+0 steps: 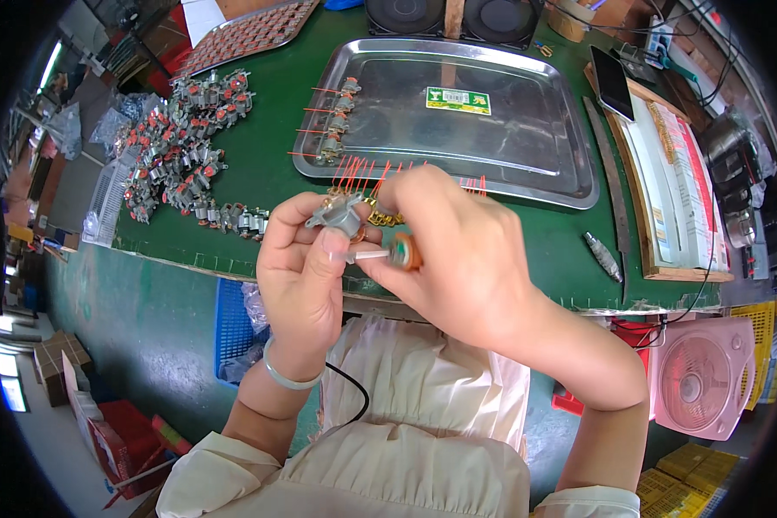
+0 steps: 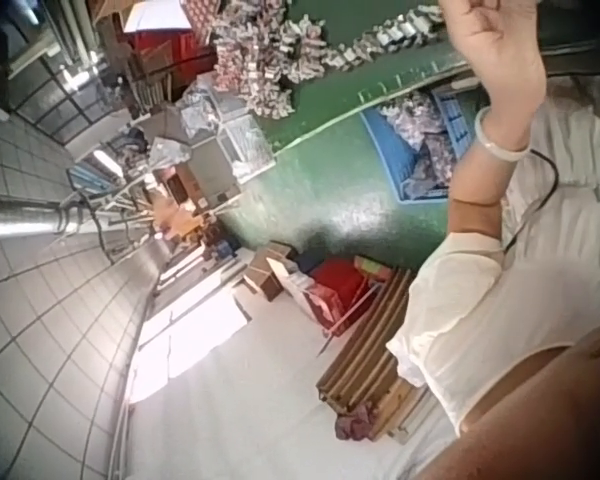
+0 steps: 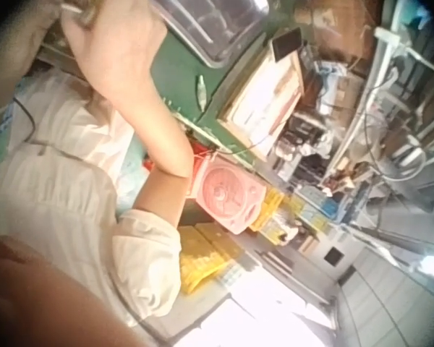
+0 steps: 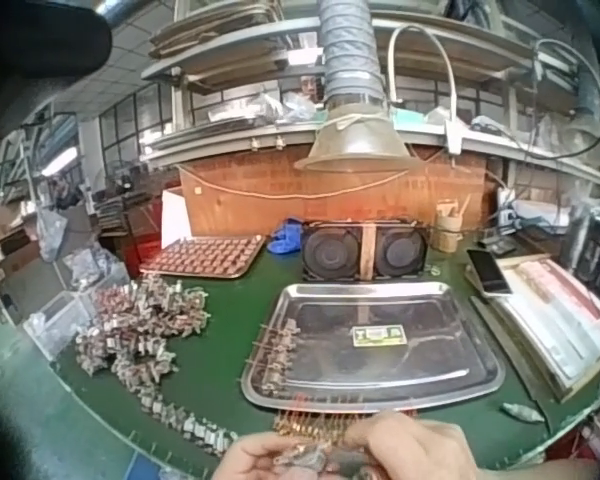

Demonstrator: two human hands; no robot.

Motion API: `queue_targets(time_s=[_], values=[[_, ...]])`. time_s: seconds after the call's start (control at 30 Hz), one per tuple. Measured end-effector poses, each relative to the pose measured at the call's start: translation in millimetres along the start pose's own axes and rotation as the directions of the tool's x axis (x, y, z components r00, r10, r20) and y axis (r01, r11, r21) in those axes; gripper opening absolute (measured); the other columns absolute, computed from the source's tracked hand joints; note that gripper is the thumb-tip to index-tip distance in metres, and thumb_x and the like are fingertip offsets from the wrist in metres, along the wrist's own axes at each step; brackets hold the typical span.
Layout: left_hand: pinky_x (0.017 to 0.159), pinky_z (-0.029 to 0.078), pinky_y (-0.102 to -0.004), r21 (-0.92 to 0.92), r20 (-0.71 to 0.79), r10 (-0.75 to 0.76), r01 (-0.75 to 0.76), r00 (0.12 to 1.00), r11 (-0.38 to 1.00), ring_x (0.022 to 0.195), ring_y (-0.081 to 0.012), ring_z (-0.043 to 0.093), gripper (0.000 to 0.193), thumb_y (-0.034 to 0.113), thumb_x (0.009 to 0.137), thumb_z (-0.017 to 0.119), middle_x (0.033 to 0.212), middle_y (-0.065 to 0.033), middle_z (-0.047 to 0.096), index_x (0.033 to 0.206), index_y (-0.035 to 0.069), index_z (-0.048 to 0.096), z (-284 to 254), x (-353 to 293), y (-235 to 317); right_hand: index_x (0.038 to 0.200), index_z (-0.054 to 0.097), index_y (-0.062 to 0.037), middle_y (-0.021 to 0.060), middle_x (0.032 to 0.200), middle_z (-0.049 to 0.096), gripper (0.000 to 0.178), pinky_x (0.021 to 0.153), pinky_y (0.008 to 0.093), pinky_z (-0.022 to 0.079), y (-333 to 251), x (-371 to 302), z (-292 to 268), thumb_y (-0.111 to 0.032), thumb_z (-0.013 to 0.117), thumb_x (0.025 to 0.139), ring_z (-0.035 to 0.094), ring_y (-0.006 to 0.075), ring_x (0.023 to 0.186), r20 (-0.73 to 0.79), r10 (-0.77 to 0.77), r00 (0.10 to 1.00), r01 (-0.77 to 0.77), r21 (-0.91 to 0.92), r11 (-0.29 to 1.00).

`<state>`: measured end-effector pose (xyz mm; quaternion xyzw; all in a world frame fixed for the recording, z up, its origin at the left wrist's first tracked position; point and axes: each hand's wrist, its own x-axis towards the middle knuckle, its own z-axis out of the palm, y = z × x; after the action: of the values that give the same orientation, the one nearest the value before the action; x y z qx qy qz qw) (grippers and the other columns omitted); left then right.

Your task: Assembling electronic components by attaching wires and tightening screws using a screwdriver.

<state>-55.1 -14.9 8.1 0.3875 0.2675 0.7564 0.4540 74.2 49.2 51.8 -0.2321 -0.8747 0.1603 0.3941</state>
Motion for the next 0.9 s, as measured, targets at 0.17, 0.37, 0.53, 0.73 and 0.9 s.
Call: queue_targets(time_s=[0.17, 0.37, 0.53, 0.73, 0.9], values=[[0.085, 0.045, -0.0333, 0.014, 0.071, 0.171, -0.173, 0.983, 0.985, 0.096, -0.0226, 0.055, 0.029, -0.008, 0.078, 0.055, 0.106, -0.0181, 0.051, 0.102, 0.0, 0.04, 5, -1, -2, 0.088, 0.048, -0.0017, 0.0042, 0.071, 0.048, 0.03, 0.055, 0.0244, 0.04, 7, -2, -3, -0.009, 0.068, 0.067, 0.046, 0.0107, 0.062, 0.333, 0.342, 0.879, -0.474, 0.522, 0.709], [0.086, 0.045, -0.0336, 0.165, 0.222, 0.208, -0.247, 0.953, 0.955, 0.099, -0.0237, 0.054, 0.03, -0.011, 0.076, 0.054, 0.109, -0.0195, 0.049, 0.101, 0.001, 0.041, 5, 1, -3, 0.088, 0.047, -0.0022, 0.0055, 0.072, 0.049, 0.032, 0.056, 0.0271, 0.042, 9, 3, -12, -0.008, 0.069, 0.065, 0.048, 0.0145, 0.061, 0.216, 0.202, 0.955, -0.283, 0.462, 0.84], [0.085, 0.046, -0.0344, 0.071, 0.128, 0.102, -0.112, 0.986, 0.991, 0.098, -0.0237, 0.054, 0.027, -0.009, 0.078, 0.053, 0.11, -0.0188, 0.048, 0.101, 0.001, 0.042, 3, -2, 4, 0.09, 0.048, -0.0022, 0.0062, 0.074, 0.051, 0.035, 0.055, 0.0274, 0.042, 5, 6, -22, -0.004, 0.069, 0.062, 0.05, 0.0156, 0.062, 0.244, 0.206, 0.948, -0.291, 0.391, 0.873], [0.078, 0.05, -0.0343, 0.062, -0.114, -0.006, 0.013, 0.993, 0.998, 0.09, -0.022, 0.058, 0.024, 0.003, 0.084, 0.052, 0.104, -0.0146, 0.054, 0.107, 0.001, 0.042, -1, -1, 14, 0.09, 0.055, -0.0011, 0.0041, 0.076, 0.05, 0.03, 0.053, 0.0227, 0.037, 13, 1, -22, 0.004, 0.067, 0.062, 0.046, 0.0109, 0.063, 0.073, -0.026, 0.997, -0.009, 0.435, 0.9], [0.072, 0.051, -0.0313, 0.068, -0.122, -0.037, 0.046, 0.992, 0.997, 0.081, -0.0212, 0.061, 0.024, 0.003, 0.083, 0.054, 0.098, -0.0144, 0.057, 0.105, -0.001, 0.044, -3, 0, 18, 0.081, 0.058, -0.0014, 0.006, 0.07, 0.049, 0.023, 0.054, 0.0251, 0.039, 12, -2, -22, 0.01, 0.059, 0.062, 0.048, 0.0141, 0.062, 0.035, -0.083, 0.996, 0.055, 0.483, 0.874]])
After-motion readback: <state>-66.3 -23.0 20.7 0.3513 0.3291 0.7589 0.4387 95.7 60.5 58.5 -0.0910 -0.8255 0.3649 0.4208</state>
